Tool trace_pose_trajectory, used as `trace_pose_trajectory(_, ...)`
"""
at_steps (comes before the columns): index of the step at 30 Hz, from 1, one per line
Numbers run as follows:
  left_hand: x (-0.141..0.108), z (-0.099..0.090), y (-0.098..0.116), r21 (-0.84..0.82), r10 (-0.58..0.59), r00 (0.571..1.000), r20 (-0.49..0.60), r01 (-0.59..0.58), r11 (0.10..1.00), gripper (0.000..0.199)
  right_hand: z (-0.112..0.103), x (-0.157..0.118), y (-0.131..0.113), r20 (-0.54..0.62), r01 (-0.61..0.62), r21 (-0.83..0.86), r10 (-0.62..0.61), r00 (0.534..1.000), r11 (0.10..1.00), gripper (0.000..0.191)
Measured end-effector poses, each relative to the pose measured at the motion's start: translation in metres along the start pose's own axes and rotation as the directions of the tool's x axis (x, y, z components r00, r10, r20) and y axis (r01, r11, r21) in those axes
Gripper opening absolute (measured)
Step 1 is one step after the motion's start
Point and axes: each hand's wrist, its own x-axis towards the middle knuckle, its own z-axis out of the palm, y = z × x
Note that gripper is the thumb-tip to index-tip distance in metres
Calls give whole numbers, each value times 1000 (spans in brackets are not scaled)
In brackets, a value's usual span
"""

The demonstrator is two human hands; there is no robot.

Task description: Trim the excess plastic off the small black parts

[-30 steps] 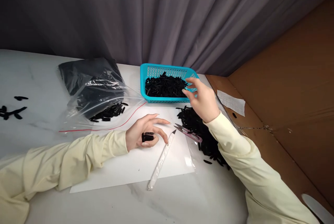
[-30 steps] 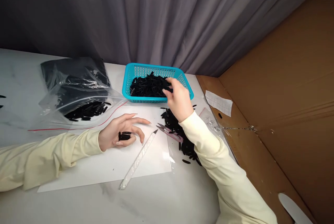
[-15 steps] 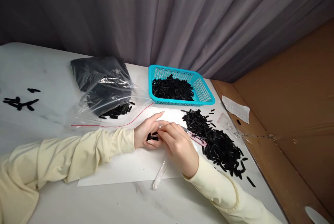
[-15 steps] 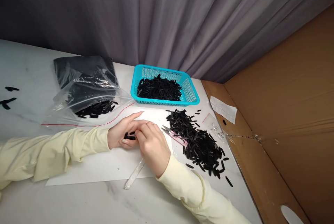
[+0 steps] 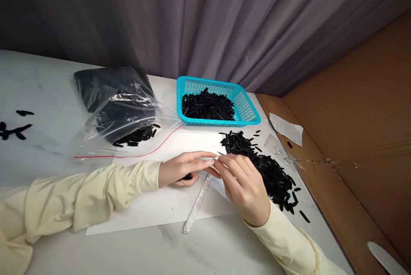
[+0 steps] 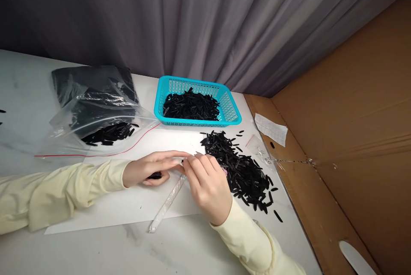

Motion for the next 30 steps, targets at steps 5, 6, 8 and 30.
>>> trace_pose_trajectory(5, -1, 0, -3, 51, 6, 1000, 17, -7, 999, 41, 1, -13, -3, -51, -81, 42, 83, 995, 996, 21)
trace_pose_trajectory(6, 0, -1, -3, 40, -2, 1000, 16, 1, 999, 40, 3, -15, -4, -64, -109, 76, 114, 991, 991, 23)
trace_pose_trajectory(8, 0, -2, -3, 2, -24, 1000, 7, 24, 1000, 38, 6, -18, -4, -89, -177, 154, 192, 977, 972, 25)
trace_pose_trajectory(30, -2, -9, 1, -239, -108, 977, 181, 150, 959, 33, 10, -20, -8, -200, -238, 390, 334, 921, 889, 22)
